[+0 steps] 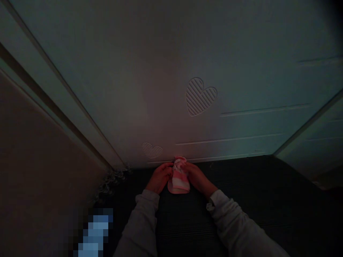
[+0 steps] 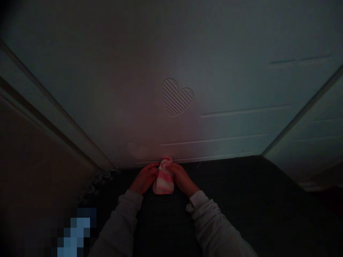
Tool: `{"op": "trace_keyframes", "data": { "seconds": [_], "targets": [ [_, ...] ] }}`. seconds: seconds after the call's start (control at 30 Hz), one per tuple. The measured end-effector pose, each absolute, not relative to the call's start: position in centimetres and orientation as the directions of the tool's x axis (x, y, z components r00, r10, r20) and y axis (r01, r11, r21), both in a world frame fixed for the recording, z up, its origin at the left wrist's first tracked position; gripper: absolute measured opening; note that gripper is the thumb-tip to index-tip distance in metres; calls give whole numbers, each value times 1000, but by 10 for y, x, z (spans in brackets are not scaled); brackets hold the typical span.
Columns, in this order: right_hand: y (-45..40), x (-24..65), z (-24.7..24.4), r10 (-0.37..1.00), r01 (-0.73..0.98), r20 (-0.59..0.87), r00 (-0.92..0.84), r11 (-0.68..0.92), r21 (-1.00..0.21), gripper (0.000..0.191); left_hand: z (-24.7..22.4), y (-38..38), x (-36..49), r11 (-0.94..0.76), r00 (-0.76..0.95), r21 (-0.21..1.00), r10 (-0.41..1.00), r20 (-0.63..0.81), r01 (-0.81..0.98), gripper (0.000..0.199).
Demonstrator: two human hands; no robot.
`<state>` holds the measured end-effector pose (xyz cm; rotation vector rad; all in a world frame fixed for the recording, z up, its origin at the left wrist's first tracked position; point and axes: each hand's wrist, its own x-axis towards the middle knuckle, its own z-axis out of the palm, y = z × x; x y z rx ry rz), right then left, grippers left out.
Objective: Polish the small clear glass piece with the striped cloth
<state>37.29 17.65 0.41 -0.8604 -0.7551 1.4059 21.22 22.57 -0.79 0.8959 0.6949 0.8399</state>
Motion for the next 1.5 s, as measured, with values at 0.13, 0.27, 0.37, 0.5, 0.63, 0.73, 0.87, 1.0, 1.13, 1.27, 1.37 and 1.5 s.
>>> {"op": "trace_keyframes", "data": {
  "seconds": [0.13, 0.27, 0.37, 0.5, 0.63, 0.73, 0.87, 1.0, 1.13, 1.27, 1.37, 1.5],
  "targets": [
    [178, 374, 4, 996, -520, -67, 57, -28, -853, 36, -5, 223, 213, 370, 547, 883, 821, -165, -289, 23],
    [178, 374, 6, 994, -538, -71, 82, -16, -843, 43, -3, 221, 215, 362, 571, 892, 806, -155, -269, 23],
    [178, 374, 6, 992, -538, -67, 107, 1, -843, 46, -2, 220, 216, 351, 574, 899, 805, -147, -262, 23],
    [180, 373, 1, 986, -506, -69, 155, 19, -862, 43, -4, 222, 216, 332, 554, 907, 820, -141, -260, 23],
    [180, 371, -6, 980, -442, -50, 192, 41, -896, 30, -7, 224, 216, 299, 522, 923, 842, -135, -243, 25],
    [179, 371, -7, 980, -388, -23, 198, 57, -920, 26, -9, 224, 217, 266, 506, 938, 854, -123, -221, 25],
    [177, 372, -2, 983, -328, 17, 182, 77, -942, 30, -11, 223, 218, 223, 502, 958, 858, -106, -179, 25],
    [173, 374, 7, 989, -254, 68, 133, 100, -962, 34, -15, 223, 218, 165, 487, 978, 870, -83, -127, 25],
    [169, 375, 11, 993, -186, 97, 69, 108, -976, 33, -18, 223, 217, 104, 466, 991, 883, -54, -82, 26],
    [170, 377, 6, 995, -146, 94, 28, 97, -984, 31, -19, 225, 216, 64, 462, 997, 886, -34, -49, 26],
    [172, 377, 1, 994, -106, 103, 20, 104, -989, 29, -21, 226, 215, 48, 474, 999, 880, -36, -13, 26],
    [175, 378, -3, 990, -33, 140, 19, 140, -990, 25, -21, 228, 213, 36, 487, 998, 872, -57, 52, 26]
  ]
}}
